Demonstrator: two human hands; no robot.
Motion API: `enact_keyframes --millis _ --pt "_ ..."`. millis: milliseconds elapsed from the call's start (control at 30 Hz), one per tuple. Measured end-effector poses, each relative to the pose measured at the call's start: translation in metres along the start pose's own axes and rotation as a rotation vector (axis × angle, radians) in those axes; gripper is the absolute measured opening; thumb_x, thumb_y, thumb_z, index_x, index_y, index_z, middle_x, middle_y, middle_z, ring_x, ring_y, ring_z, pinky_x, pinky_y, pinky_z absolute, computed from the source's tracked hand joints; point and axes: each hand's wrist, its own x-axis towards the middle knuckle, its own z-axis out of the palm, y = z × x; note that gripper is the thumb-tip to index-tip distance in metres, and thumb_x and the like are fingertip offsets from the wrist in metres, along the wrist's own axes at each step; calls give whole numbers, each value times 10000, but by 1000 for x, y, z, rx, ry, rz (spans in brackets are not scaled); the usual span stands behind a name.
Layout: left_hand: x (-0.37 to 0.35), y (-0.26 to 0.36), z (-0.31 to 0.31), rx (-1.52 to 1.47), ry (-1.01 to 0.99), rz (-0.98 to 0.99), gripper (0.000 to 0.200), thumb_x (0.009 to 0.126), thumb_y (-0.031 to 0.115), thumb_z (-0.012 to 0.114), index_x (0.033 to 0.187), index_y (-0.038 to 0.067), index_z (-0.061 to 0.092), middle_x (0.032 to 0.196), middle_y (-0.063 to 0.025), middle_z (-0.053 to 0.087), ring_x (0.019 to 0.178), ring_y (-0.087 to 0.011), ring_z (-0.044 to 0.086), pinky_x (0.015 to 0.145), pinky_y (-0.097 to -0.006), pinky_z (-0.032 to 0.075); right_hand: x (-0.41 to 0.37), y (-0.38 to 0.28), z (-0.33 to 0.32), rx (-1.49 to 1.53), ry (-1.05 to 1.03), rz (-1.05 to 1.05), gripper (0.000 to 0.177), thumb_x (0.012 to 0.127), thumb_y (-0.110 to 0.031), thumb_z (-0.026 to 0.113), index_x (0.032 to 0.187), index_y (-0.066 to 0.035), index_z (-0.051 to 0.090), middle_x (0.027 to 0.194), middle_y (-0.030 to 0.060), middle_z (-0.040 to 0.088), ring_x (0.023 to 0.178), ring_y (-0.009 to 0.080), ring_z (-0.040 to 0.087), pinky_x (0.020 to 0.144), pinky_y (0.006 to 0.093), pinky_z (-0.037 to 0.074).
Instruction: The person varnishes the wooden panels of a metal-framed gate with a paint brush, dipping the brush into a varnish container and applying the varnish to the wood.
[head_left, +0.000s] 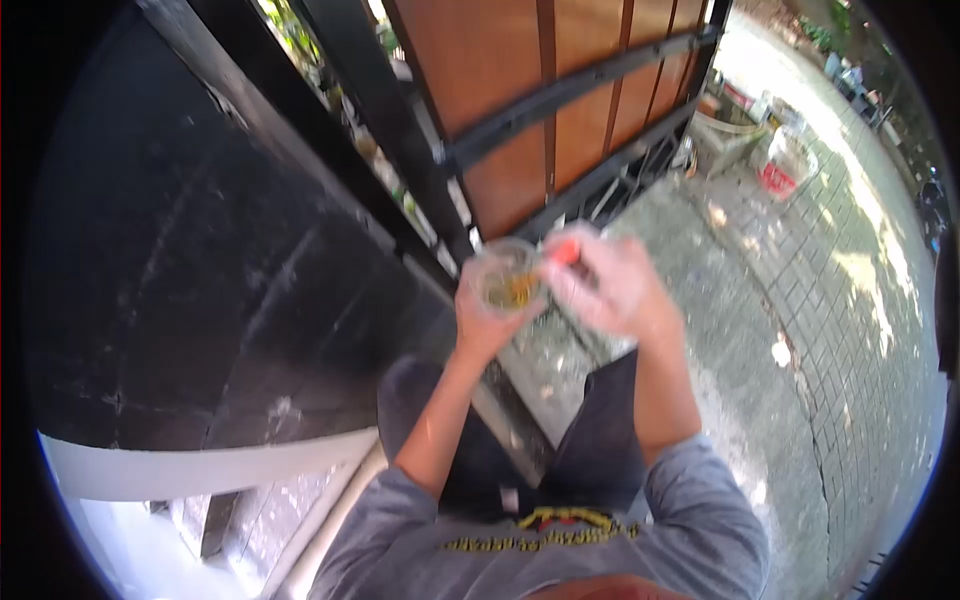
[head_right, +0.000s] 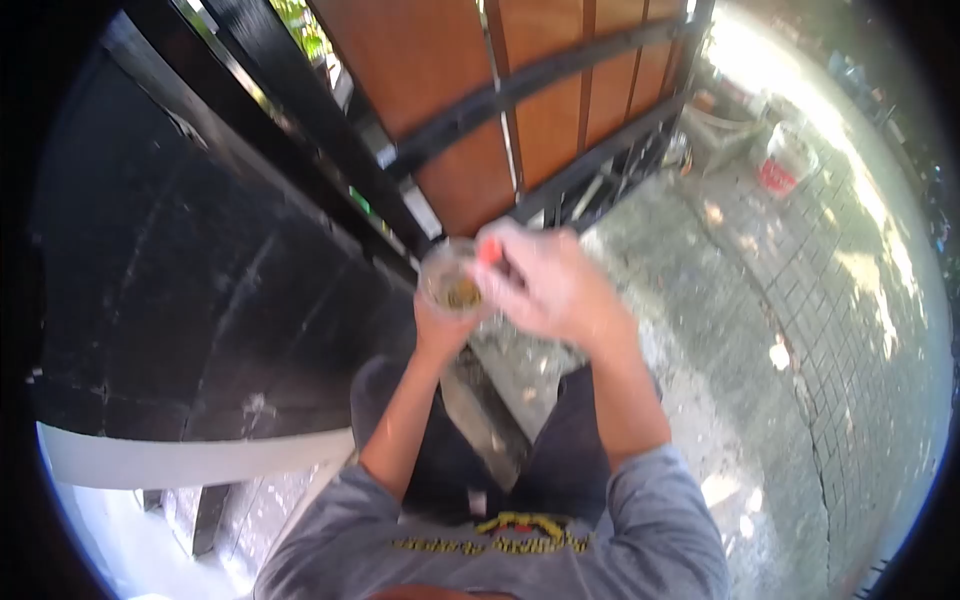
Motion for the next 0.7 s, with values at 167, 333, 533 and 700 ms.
enact_keyframes --millis 167,333,533,700 --pt "-18 -7 -10 92 64 25 682 612 176 995 1191 37 662 1174 -100 654 1048 -251 694 919 -364 555 -6 19 12 239 -199 221 183 983 -164 690 1083 -14 660 746 78 659 639 164 687 618 279 548" --pt "-17 -8 -23 141 82 33 637 598 218 1001 1134 36 710 1149 -103 647 1022 -269 680 900 -371 550 -2 18 45 178 -173 89 202 930 -155 756 1047 -12 673 742 82 665 610 176 684 603 276 548" --pt "-20 -24 -39 198 86 202 663 634 159 982 1203 45 659 1178 -85 658 1048 -213 672 937 -350 533 -2 14 74 70 -155 50 220 911 -191 767 995 -30 644 755 152 665 659 335 661 604 383 522" --pt "-26 -28 -54 216 126 123 601 635 173 977 1146 45 687 1158 -84 663 1047 -236 661 922 -362 526 -2 16 87 121 -223 25 215 919 -200 742 976 -35 617 781 182 659 727 407 653 645 451 515"
